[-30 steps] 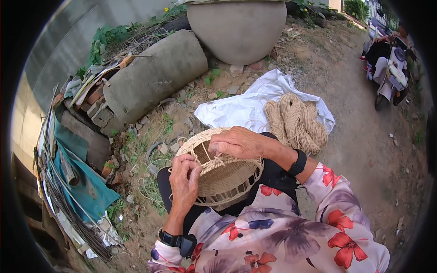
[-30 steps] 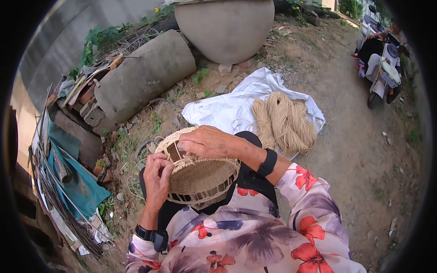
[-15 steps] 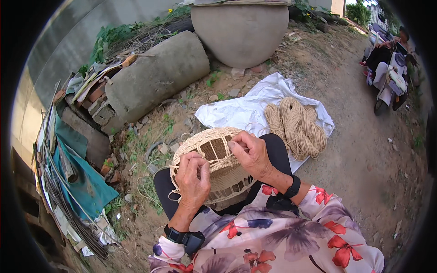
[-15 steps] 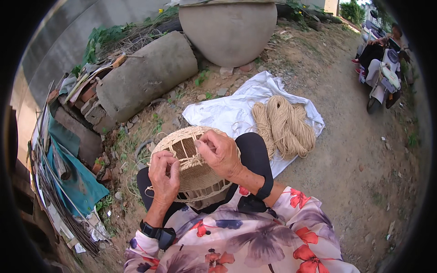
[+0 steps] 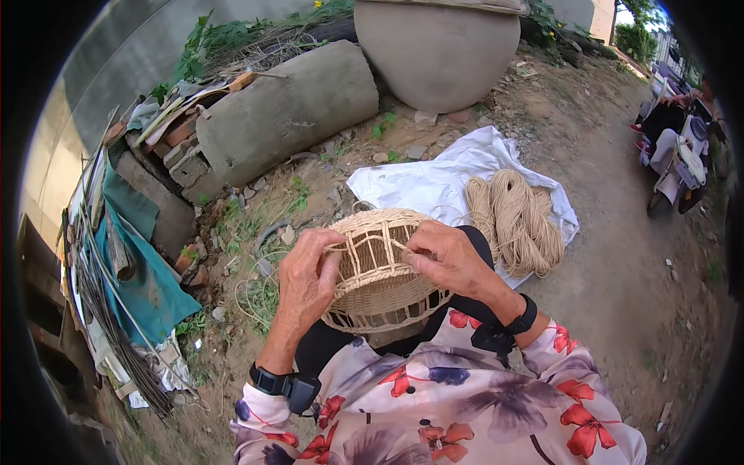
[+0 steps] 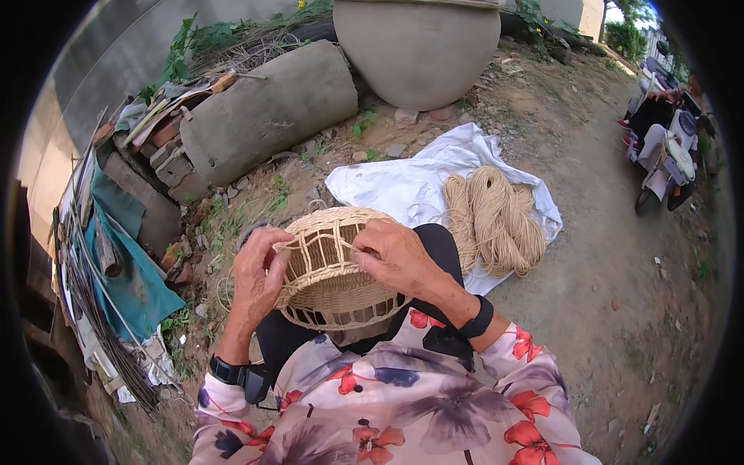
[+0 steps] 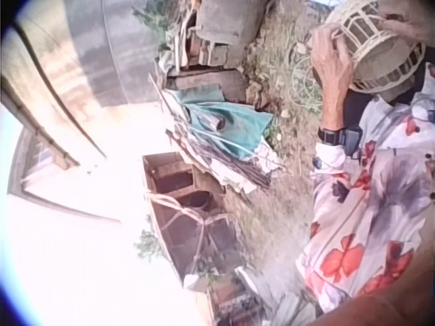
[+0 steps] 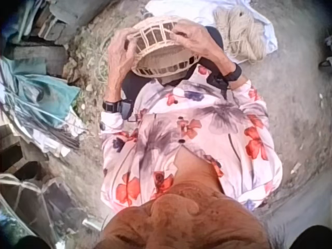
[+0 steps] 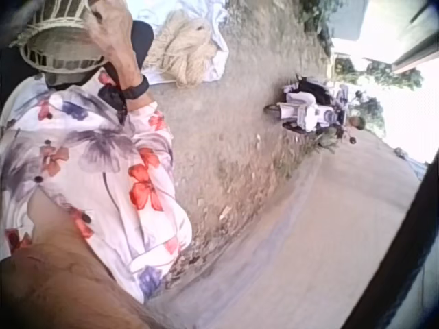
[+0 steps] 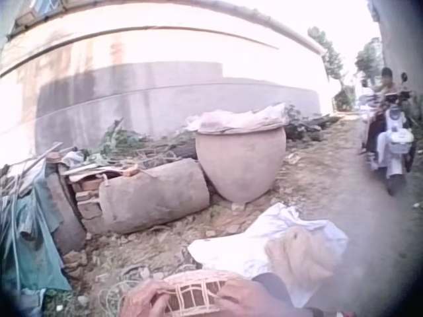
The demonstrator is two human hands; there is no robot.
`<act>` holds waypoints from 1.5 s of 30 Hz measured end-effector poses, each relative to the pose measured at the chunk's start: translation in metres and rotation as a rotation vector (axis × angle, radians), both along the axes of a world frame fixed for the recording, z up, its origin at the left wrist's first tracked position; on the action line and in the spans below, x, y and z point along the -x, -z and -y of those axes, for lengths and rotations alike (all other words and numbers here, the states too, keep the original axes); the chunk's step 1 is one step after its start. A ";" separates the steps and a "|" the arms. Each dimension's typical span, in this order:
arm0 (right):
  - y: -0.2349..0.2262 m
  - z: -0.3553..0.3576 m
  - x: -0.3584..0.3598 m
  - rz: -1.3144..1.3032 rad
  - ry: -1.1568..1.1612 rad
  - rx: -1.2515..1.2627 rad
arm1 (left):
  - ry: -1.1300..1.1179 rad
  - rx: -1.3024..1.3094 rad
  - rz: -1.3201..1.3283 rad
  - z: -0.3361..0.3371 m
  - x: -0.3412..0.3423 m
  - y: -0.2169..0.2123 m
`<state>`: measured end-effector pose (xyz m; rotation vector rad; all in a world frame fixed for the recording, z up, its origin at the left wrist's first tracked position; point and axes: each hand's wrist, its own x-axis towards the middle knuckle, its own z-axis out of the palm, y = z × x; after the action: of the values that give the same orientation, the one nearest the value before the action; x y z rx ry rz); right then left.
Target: Weaving a small round basket from thin bamboo or wood strips.
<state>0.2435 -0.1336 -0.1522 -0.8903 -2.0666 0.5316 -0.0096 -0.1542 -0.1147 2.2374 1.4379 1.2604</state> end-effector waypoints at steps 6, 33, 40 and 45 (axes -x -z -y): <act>-0.006 0.005 0.002 -0.191 0.022 0.335 | -0.051 -0.031 -0.365 -0.003 -0.002 0.018; 0.003 -0.005 0.003 -0.119 0.053 0.134 | 0.346 0.035 -0.296 0.009 -0.017 0.007; 0.009 -0.004 0.001 -0.099 0.033 0.005 | 0.177 0.008 -0.335 0.003 -0.006 -0.002; 0.006 -0.004 0.000 0.069 -0.047 -0.071 | 0.208 0.015 -0.194 0.002 0.001 0.016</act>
<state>0.2438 -0.1300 -0.1583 -0.8305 -2.1598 0.4553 -0.0105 -0.1564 -0.1309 2.4815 1.2274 0.9889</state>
